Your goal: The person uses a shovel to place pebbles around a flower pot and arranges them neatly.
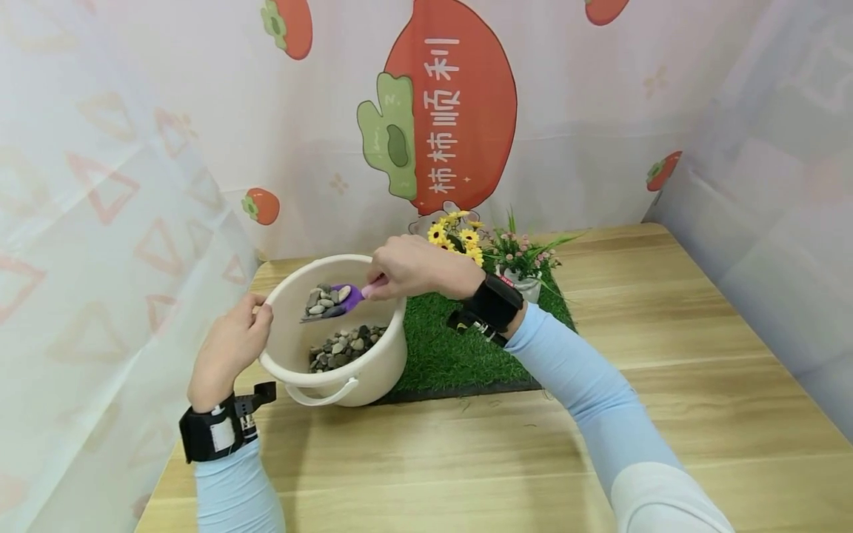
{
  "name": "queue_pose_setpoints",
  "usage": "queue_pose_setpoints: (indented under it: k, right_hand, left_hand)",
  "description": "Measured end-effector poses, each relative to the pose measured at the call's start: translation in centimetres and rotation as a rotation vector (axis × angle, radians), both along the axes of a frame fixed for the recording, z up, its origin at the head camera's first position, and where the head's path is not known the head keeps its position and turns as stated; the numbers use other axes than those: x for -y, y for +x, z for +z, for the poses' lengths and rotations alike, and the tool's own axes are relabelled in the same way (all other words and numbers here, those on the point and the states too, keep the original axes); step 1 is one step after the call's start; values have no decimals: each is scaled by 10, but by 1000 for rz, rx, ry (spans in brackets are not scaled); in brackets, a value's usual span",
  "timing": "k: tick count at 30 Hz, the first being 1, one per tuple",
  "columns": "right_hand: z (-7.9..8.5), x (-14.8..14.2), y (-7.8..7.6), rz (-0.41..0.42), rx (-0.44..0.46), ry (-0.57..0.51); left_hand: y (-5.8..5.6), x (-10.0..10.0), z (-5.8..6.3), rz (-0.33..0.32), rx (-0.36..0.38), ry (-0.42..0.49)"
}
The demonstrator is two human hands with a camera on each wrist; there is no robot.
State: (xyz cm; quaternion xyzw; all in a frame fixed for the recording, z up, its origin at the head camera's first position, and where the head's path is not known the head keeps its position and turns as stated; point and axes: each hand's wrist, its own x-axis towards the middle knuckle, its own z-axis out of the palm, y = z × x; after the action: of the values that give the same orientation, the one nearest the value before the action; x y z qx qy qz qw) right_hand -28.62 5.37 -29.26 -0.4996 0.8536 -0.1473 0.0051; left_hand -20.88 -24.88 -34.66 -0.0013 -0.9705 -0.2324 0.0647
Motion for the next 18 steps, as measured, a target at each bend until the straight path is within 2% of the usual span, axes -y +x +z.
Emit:
queue_pose_setpoints:
  k: [9,18]
  right_hand:
    - [11,-12,1,-18,-68,-28]
    - [14,-27,-2,-29,-120,-63]
  left_hand:
    - [1,0,0,3,-16,5]
    - [2,0,2,-2,-6,8]
